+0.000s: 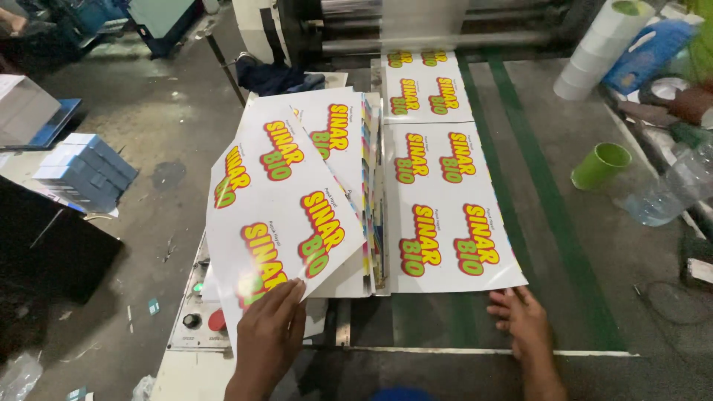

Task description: The person picks up sheets of stickers from a conveyor belt and stacks them on a pile to the left. The stickers feature the text 'SINAR BIO' in red and yellow. The person handles the sheets by hand, aligning them as they are added to the stack.

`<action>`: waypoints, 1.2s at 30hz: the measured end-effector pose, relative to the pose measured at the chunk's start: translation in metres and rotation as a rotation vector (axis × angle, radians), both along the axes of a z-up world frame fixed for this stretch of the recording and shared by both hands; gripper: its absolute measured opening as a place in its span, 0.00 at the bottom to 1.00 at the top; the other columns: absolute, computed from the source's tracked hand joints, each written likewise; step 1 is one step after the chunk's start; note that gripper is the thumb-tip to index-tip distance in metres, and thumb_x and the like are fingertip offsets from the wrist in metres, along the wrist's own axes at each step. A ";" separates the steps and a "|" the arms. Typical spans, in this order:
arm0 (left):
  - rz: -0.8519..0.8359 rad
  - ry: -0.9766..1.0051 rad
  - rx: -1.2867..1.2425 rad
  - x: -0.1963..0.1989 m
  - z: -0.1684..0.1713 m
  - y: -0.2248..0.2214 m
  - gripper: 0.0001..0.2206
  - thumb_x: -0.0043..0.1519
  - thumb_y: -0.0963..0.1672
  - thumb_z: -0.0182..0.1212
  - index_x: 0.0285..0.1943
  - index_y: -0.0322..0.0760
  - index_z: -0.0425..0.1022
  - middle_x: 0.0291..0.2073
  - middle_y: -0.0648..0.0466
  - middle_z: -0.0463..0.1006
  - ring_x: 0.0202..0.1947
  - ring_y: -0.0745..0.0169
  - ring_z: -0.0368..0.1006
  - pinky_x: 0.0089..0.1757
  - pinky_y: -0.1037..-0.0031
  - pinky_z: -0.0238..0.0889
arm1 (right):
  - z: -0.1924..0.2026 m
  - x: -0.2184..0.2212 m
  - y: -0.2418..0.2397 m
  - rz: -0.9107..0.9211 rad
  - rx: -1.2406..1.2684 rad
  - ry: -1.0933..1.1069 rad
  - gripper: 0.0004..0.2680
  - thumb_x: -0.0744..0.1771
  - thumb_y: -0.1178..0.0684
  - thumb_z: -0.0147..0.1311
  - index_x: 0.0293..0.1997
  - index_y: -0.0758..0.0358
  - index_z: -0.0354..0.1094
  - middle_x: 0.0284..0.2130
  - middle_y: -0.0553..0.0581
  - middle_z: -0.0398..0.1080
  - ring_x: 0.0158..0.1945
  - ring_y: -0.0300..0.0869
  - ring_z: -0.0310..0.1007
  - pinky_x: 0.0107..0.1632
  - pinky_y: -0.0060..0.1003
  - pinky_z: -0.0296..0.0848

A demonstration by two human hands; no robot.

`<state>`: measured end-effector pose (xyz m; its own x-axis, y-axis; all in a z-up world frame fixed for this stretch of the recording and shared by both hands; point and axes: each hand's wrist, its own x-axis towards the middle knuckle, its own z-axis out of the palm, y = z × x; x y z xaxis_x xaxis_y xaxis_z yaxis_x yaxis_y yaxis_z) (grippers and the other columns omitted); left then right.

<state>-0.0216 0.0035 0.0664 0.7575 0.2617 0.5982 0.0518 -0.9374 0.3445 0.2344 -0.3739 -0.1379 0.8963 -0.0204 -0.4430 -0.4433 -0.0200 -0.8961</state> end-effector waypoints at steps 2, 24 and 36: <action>-0.023 -0.013 -0.004 0.001 -0.001 -0.006 0.14 0.55 0.39 0.66 0.51 0.34 0.79 0.48 0.48 0.82 0.46 0.48 0.80 0.45 0.63 0.73 | 0.005 -0.013 0.000 -0.001 -0.036 0.043 0.19 0.70 0.49 0.48 0.71 0.58 0.56 0.45 0.63 0.78 0.37 0.44 0.76 0.31 0.37 0.70; -0.450 0.160 0.072 0.020 -0.028 -0.107 0.18 0.57 0.47 0.67 0.53 0.35 0.77 0.57 0.42 0.76 0.62 0.41 0.66 0.60 0.46 0.52 | 0.014 -0.099 0.022 0.242 0.248 -0.177 0.10 0.67 0.53 0.57 0.47 0.72 0.72 0.26 0.59 0.77 0.23 0.41 0.74 0.22 0.34 0.65; -0.022 0.310 0.259 0.029 -0.040 -0.013 0.27 0.58 0.53 0.62 0.59 0.29 0.74 0.61 0.39 0.73 0.64 0.43 0.64 0.59 0.51 0.54 | -0.062 -0.101 -0.084 -0.041 0.015 0.068 0.11 0.68 0.54 0.55 0.55 0.68 0.70 0.30 0.63 0.77 0.27 0.47 0.75 0.24 0.40 0.63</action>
